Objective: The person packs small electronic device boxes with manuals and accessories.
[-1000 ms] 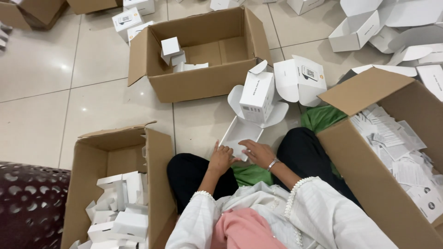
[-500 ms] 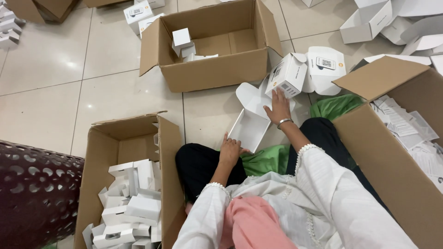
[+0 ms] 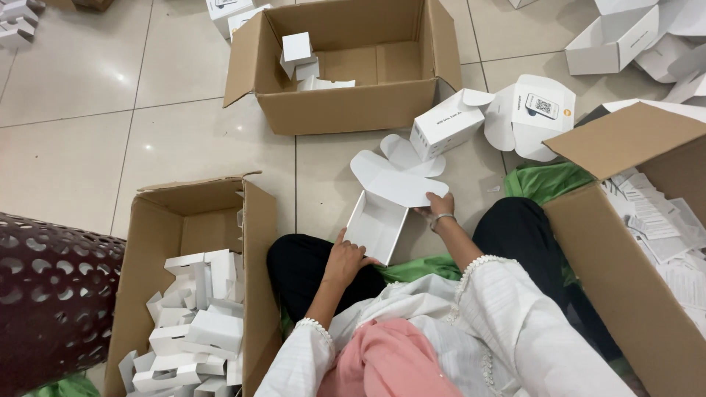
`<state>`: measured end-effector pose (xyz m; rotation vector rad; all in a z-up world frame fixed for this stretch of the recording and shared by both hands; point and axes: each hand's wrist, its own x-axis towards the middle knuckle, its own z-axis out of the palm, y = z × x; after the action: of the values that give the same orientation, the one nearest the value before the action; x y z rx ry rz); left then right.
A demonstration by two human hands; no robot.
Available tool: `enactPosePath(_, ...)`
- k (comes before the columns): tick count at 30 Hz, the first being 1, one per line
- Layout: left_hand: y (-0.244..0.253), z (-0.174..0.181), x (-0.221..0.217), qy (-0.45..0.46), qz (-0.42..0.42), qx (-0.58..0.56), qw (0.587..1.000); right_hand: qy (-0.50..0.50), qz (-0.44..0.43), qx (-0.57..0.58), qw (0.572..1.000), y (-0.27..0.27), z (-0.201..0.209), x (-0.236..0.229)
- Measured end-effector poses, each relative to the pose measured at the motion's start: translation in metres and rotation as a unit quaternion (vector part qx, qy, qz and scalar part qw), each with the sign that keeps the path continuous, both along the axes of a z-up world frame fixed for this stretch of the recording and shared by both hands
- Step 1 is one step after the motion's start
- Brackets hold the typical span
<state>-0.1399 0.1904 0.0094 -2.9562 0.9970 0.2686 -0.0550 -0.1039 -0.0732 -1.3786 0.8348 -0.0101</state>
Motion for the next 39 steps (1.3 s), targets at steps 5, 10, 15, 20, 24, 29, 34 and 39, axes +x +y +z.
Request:
enactPosePath(5,-0.001,-0.026,0.0,0.03,-0.046,0.024,0.998,-0.098,0.033,0.035,0.994,0.027,0.082,0.005)
enactPosePath(10,-0.023,-0.047,0.017,-0.096,-0.088,-0.083,0.988,-0.252,0.119,-0.152,0.948,0.035,0.11,0.032)
enactPosePath(15,-0.056,-0.03,0.053,-0.018,-0.005,-0.049,0.999,-0.226,0.133,-0.147,0.954,0.014,0.101,0.056)
enactPosePath(20,-0.077,-0.077,0.069,0.009,-0.036,-0.063,0.997,-0.207,0.151,-0.268,0.929,-0.002,0.102,0.037)
enactPosePath(24,-0.084,-0.085,0.074,0.011,-0.063,-0.068,0.996,-0.194,0.201,-0.286,0.917,0.0,0.11,0.009)
enactPosePath(29,-0.081,-0.095,0.091,0.047,-0.052,0.037,0.997,-0.206,0.263,-0.28,0.9,-0.008,0.128,-0.023)
enactPosePath(34,-0.138,-0.034,0.117,0.074,-0.056,0.06,0.994,-0.25,0.256,-0.329,0.874,-0.073,0.188,-0.057)
enactPosePath(39,-0.287,0.095,0.116,-0.014,-0.148,-0.209,0.966,-0.286,0.12,-0.379,0.872,-0.175,0.262,-0.11)
